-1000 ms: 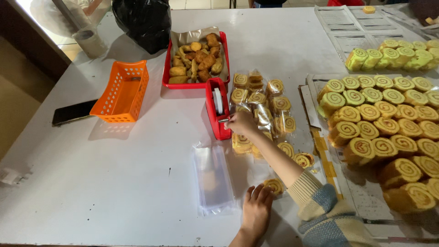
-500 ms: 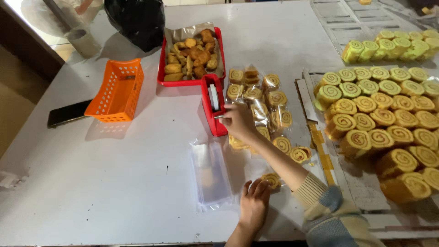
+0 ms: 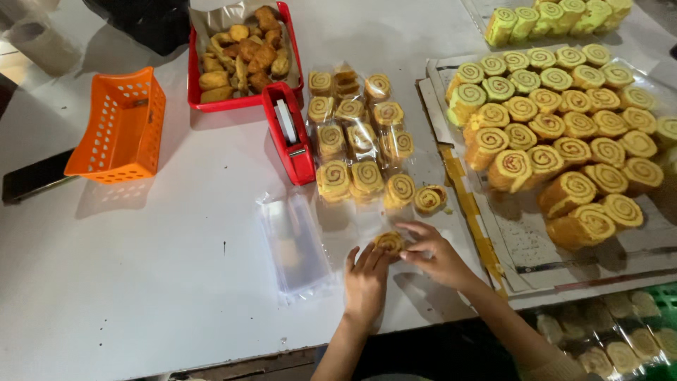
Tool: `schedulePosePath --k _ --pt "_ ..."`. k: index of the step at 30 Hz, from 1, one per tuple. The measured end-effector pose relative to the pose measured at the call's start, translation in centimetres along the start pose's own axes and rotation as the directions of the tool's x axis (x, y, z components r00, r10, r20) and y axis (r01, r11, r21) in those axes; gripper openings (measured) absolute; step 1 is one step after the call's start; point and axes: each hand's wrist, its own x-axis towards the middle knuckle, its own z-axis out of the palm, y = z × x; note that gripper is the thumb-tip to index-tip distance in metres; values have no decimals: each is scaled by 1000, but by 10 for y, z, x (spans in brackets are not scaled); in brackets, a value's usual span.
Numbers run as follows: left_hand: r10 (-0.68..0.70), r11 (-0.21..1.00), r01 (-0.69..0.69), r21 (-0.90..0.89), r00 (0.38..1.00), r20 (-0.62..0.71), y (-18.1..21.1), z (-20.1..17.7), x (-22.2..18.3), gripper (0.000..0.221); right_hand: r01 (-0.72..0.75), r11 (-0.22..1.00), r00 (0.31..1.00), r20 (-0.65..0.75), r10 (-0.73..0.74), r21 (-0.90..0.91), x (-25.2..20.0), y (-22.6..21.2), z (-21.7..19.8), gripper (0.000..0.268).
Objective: The person packs individual cake rolls into plastic bags and seals them with a tape dispenser.
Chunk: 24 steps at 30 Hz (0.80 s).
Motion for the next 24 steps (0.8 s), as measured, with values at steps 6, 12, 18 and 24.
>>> schedulePosePath --k 6,12,18,24 --pt "-1 1000 1 9 1000 10 2 1 -2 10 196 965 975 -66 -210 -177 -2 26 14 10" --pt "11 1000 -12 18 1000 17 1 1 -2 13 161 963 979 -87 -183 -218 -1 19 14 13" --pt "35 999 -35 18 999 -4 1 -1 -1 12 176 958 967 -145 -212 -225 -1 20 17 13" --pt "69 996 -68 59 998 -6 2 -4 3 11 298 905 908 -203 -367 -305 2 15 20 6"
